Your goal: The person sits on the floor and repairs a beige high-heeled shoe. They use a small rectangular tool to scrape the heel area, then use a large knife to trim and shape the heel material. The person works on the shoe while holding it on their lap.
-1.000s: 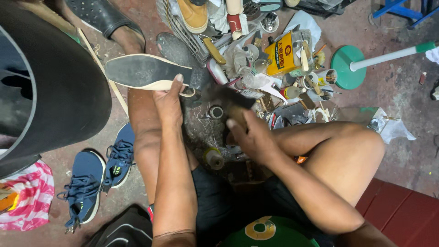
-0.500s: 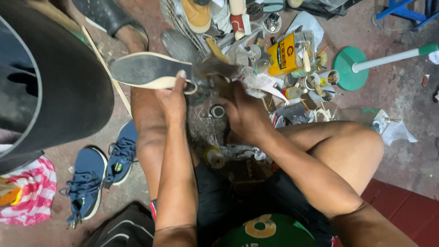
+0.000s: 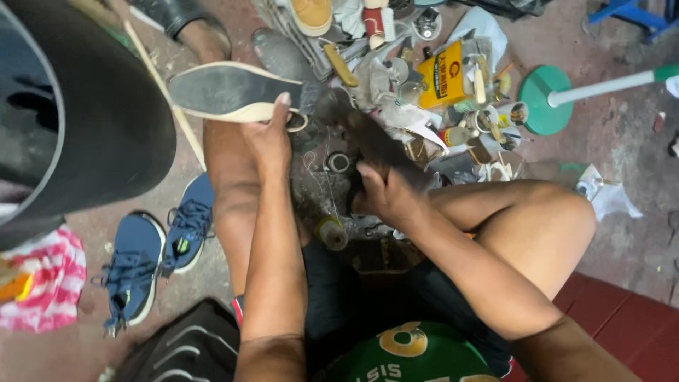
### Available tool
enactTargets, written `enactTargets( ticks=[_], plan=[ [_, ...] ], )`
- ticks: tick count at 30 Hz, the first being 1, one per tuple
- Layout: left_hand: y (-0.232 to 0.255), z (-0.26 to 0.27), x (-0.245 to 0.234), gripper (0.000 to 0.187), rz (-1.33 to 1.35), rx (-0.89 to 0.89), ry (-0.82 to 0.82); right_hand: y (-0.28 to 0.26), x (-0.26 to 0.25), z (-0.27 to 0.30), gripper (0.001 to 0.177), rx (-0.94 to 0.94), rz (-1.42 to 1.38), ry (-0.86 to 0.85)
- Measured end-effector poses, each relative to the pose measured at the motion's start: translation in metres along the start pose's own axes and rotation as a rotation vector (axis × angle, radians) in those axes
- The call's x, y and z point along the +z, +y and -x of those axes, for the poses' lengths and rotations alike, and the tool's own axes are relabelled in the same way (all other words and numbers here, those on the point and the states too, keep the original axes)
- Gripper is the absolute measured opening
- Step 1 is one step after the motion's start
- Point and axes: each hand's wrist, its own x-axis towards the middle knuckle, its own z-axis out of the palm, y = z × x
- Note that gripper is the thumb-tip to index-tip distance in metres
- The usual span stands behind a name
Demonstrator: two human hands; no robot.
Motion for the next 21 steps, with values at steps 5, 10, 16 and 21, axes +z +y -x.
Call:
enactTargets(
  ticks=[5,10,16,21],
  plan=[
    [0.003,-0.015,0.015,0.026,0.05,-0.056,-0.036,0.005,-0.002,-0.039,0.035,0.554,-0.231,-0.132],
    [0.003,-0.003,0.004,0.026,0.067,-0.132,-0.061,-0.013,-0.048,-0.05,0.027,0.646,-0.401,-0.009],
    [0.022,0.0,0.005,0.027,-0.151,-0.137,-0.11,-0.024,-0.088,-0.059,0.017,0.692,-0.639,0.127],
    [0.031,0.012,-0.005,0.024,-0.151,-0.117,-0.094,-0.018,-0.067,-0.063,0.019,0.493,-0.256,0.149]
  ],
)
